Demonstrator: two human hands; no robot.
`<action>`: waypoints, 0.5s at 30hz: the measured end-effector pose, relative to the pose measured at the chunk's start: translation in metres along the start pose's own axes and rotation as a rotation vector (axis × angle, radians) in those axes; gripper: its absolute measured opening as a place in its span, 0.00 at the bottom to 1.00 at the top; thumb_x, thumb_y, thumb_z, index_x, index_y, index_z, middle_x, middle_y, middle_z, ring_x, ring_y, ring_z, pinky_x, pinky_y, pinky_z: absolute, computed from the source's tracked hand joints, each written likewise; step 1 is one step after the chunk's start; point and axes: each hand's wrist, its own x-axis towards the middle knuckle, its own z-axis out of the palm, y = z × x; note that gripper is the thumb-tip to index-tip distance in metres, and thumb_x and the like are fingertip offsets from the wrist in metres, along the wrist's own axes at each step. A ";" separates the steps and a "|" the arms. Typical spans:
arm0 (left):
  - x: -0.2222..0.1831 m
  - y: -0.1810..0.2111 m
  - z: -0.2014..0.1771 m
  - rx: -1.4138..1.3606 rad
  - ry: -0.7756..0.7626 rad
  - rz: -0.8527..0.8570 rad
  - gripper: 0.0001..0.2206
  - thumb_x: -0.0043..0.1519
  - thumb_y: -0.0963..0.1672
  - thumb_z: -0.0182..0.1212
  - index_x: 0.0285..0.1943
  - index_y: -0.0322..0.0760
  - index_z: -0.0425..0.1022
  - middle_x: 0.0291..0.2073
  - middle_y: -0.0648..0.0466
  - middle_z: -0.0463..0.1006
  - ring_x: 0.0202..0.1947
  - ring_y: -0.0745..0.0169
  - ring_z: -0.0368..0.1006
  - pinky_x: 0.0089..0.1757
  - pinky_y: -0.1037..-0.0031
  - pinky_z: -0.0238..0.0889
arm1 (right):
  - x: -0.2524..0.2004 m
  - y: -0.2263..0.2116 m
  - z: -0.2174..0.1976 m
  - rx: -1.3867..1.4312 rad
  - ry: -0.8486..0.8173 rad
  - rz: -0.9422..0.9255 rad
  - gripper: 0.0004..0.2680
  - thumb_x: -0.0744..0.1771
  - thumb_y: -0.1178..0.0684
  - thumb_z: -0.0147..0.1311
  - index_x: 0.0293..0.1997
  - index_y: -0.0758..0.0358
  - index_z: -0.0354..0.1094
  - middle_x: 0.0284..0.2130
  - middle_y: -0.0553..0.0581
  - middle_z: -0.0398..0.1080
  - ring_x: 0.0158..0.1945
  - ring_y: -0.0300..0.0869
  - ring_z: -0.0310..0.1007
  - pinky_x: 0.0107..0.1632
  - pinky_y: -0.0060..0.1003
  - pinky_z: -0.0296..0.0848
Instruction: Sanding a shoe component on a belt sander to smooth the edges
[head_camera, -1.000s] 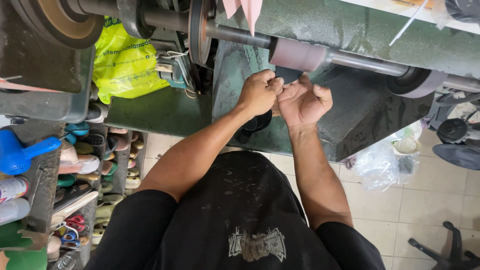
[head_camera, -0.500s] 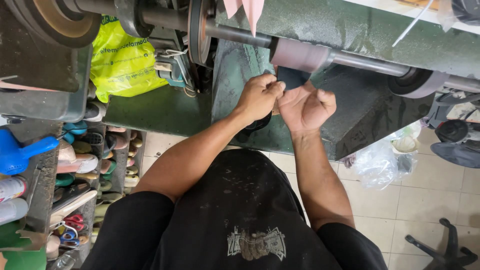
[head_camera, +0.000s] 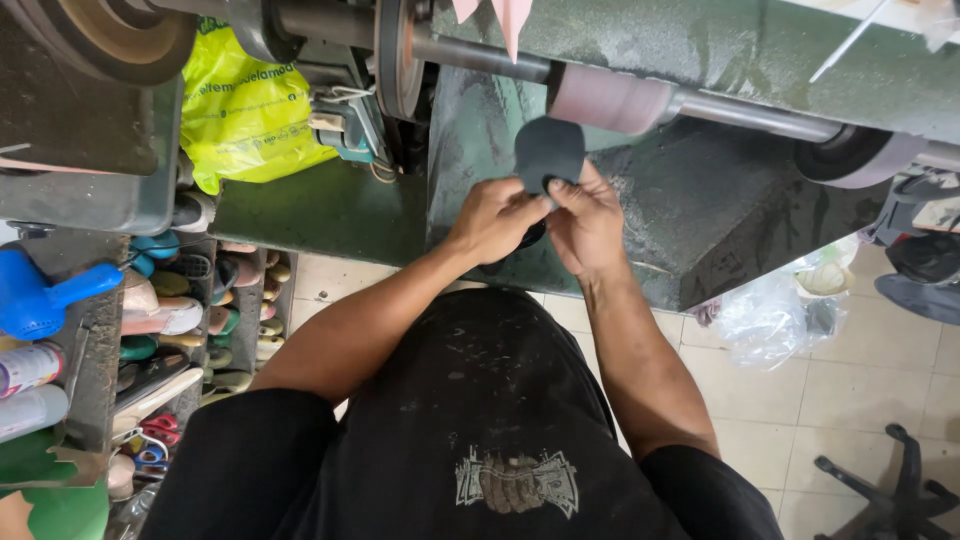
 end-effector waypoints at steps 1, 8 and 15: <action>0.000 0.009 -0.009 0.000 -0.003 -0.008 0.15 0.64 0.47 0.63 0.27 0.33 0.75 0.13 0.47 0.70 0.19 0.48 0.74 0.24 0.65 0.65 | 0.000 0.002 -0.013 0.002 0.007 0.004 0.11 0.65 0.65 0.50 0.51 0.66 0.72 0.48 0.65 0.77 0.51 0.49 0.78 0.52 0.38 0.76; 0.059 -0.006 -0.004 -0.215 0.163 -0.076 0.11 0.58 0.45 0.68 0.24 0.38 0.74 0.13 0.53 0.71 0.16 0.65 0.72 0.20 0.76 0.66 | 0.013 -0.028 -0.009 0.003 0.042 0.116 0.12 0.61 0.67 0.52 0.47 0.67 0.73 0.37 0.61 0.78 0.38 0.45 0.79 0.37 0.33 0.76; 0.054 0.017 0.025 -0.610 0.354 -0.184 0.10 0.59 0.43 0.65 0.28 0.32 0.75 0.17 0.46 0.73 0.14 0.62 0.71 0.15 0.73 0.69 | 0.026 -0.008 -0.013 0.250 -0.066 0.142 0.21 0.56 0.64 0.47 0.52 0.59 0.73 0.47 0.57 0.77 0.49 0.48 0.76 0.54 0.44 0.76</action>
